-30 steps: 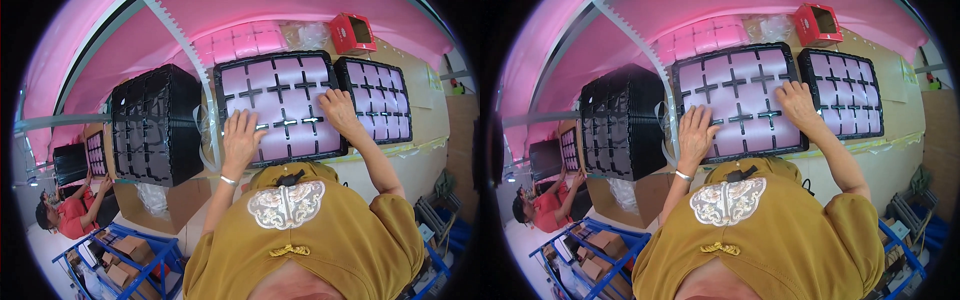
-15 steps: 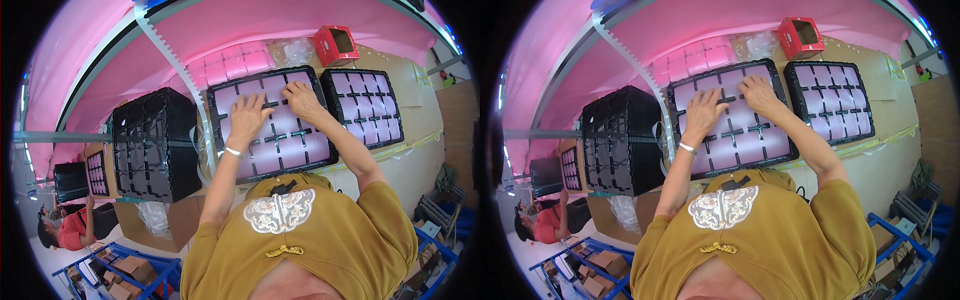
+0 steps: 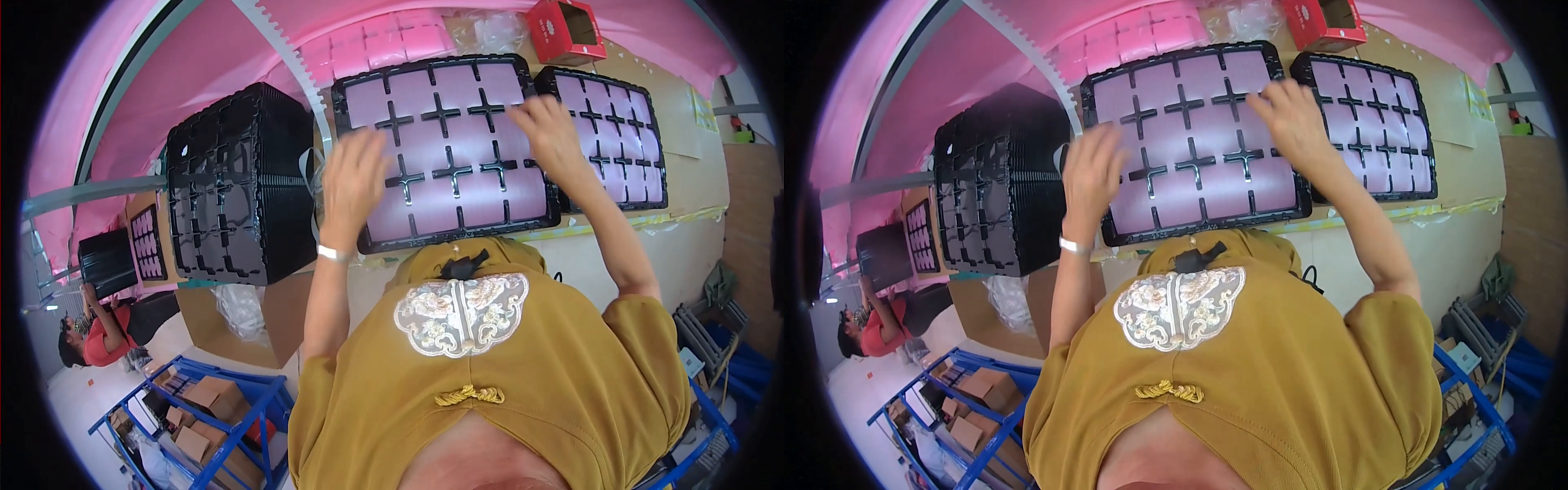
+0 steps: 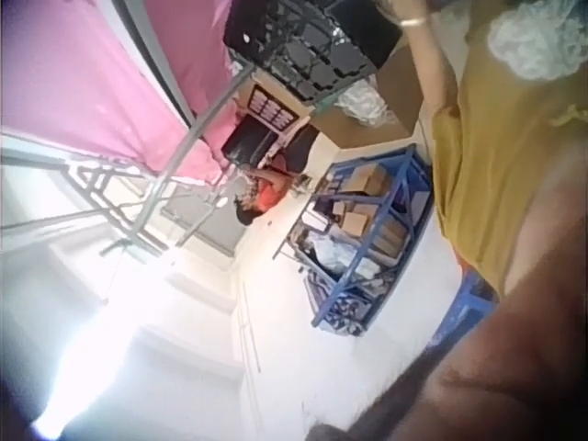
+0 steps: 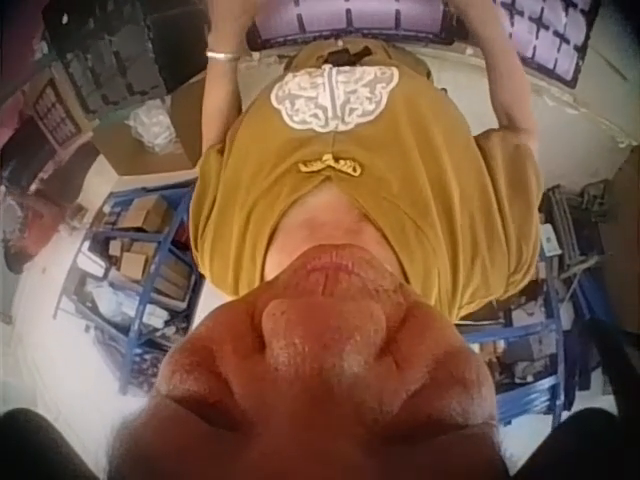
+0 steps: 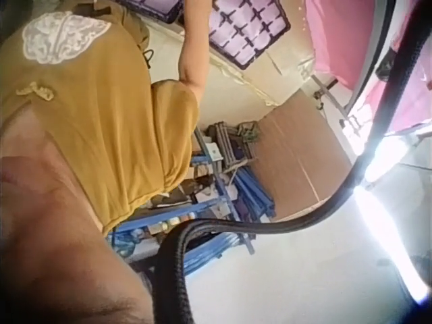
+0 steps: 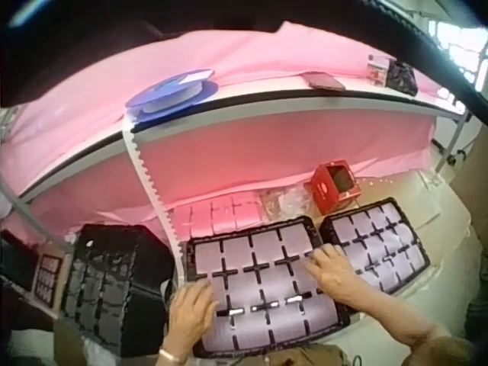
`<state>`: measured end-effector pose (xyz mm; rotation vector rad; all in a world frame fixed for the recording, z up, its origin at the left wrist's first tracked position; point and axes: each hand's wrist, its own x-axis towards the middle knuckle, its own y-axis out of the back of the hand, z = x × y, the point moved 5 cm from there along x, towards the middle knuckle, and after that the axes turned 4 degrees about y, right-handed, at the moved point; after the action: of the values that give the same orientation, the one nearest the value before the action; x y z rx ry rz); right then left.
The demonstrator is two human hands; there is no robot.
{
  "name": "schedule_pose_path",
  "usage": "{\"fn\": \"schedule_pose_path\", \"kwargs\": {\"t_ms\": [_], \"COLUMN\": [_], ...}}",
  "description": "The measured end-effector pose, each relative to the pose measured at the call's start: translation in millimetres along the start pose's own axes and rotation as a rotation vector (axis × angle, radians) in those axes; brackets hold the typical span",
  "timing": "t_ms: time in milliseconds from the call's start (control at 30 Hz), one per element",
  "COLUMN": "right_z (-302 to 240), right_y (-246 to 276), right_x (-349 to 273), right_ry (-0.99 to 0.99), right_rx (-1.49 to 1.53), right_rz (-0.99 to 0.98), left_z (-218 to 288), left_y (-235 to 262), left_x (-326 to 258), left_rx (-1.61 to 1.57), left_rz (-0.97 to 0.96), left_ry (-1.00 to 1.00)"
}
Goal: The person places small components into plastic trays and applies material strips to them by hand, organizing or securing the components within the trays.
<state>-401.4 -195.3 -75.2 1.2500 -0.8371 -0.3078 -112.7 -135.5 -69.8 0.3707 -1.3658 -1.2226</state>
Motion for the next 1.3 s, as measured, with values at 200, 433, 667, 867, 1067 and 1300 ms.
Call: {"fn": "schedule_pose_path", "kwargs": {"t_ms": [200, 433, 667, 867, 1067, 1300], "right_z": [-108.3, -73.8, -1.4, 33.6, 46.2, 61.5], "right_y": [15.0, 15.5, 14.7, -39.0, -47.0, 1.2], "right_x": [-31.8, -63.6, -98.8, -132.4, -136.7, -131.0], "right_ry": [0.208, 0.13, -0.674, -0.999, -1.185, -1.163], "right_rx": [0.331, 0.148, 0.408, 0.698, 0.938, 0.887], "right_rz": [-0.186, -0.281, -0.031, -0.097, -0.064, 0.055], "left_z": [56.8, 46.8, -30.4, -81.9, -83.4, -68.2], "left_y": [11.0, 13.0, 13.8, -23.8, -23.4, -1.7], "left_x": [-74.4, -86.7, -117.5, -152.0, -148.3, -109.6], "left_rx": [-0.102, 0.018, -0.041, -0.462, -0.88, -1.056], "left_rz": [-0.359, -0.333, 0.011, -0.047, -0.016, -0.018], "left_ry": [0.029, 0.053, 0.713, 0.978, 1.353, 1.266]}}
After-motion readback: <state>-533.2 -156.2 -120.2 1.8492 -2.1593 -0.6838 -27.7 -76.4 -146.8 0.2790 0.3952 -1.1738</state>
